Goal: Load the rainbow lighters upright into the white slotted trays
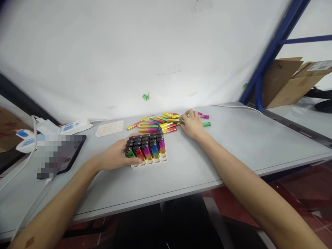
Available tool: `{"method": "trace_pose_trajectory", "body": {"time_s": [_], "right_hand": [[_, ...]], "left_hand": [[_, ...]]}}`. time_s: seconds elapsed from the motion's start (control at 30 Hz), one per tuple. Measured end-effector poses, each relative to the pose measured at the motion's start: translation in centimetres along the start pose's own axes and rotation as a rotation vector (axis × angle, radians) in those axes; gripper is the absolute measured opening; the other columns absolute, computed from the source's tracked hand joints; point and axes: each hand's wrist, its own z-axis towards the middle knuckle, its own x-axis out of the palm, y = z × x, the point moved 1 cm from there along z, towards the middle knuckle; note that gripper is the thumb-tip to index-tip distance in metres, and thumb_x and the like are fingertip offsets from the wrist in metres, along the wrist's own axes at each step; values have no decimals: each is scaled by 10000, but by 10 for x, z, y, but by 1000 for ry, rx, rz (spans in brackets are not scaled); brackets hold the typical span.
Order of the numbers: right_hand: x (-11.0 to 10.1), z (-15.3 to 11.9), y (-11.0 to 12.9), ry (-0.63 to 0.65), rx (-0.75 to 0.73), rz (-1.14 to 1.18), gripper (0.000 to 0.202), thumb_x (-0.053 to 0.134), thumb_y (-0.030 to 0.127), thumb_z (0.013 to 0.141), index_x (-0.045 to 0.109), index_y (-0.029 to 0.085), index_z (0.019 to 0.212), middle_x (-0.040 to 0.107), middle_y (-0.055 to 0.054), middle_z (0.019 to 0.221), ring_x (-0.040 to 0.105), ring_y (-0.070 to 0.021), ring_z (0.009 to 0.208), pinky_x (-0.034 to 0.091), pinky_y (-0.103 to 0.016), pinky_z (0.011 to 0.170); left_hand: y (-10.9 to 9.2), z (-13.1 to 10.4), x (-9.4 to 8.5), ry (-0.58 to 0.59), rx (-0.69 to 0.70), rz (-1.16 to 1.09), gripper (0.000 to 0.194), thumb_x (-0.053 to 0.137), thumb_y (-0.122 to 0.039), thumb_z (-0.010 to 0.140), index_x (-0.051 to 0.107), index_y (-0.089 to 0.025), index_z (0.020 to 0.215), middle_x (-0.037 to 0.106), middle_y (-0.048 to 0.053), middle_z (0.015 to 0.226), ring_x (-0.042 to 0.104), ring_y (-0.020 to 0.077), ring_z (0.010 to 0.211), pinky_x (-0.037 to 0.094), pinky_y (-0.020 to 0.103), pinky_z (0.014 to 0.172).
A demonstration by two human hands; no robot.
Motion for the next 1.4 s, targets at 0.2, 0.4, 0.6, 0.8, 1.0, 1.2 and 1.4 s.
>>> {"method": "trace_pose_trajectory", "body": {"time_s": [0.2,0.4,0.6,0.8,1.0,1.2,1.4], "right_hand": [[-10,3,-1,-89,56,173,162,617,316,862,681,184,931,574,-152,1149,449,-347,1142,391,-508,990],[-29,-2,13,-34,277,805,331,590,528,898,512,209,940,697,-78,924,624,-224,887,469,-369,810],[-32,-12,32,115,314,1091,389,588,607,884,426,254,911,448,85,595,372,-93,442,299,-241,443],[-27,-12,35,266,461,1159,540,488,731,872,536,204,764,380,48,554,245,-80,422,171,-249,405],[-28,-12,36,313,627,1237,563,399,682,917,343,229,588,199,83,475,122,-69,398,90,-235,394],[-28,-14,39,303,633,1250,456,357,505,945,313,232,583,200,78,466,101,-67,395,85,-222,380],[-25,-15,40,299,632,1242,457,353,528,942,308,236,593,194,78,472,107,-69,394,93,-221,378]], "left_hand": [[-1,0,0,3,-18,-3,819,778,-574,703,445,-306,1401,666,33,1318,649,281,1167,537,394,970],[-1,-1,0,12,-28,-1,801,770,-571,715,440,-321,1401,671,23,1315,656,270,1158,543,384,955],[0,0,0,11,-26,-6,812,766,-580,710,437,-305,1399,668,45,1315,656,289,1158,550,404,947],[-1,-1,-1,9,-23,17,805,763,-590,709,448,-309,1394,664,45,1314,648,286,1163,535,407,964],[-1,-1,-1,4,-30,32,798,757,-621,706,458,-312,1379,669,28,1304,648,276,1161,536,379,952],[-2,-1,-1,2,-28,35,813,750,-630,703,460,-301,1387,671,16,1303,648,274,1158,541,370,946],[-3,-1,-1,0,-19,38,820,744,-635,703,457,-284,1387,667,45,1307,646,297,1164,536,395,957]]}}
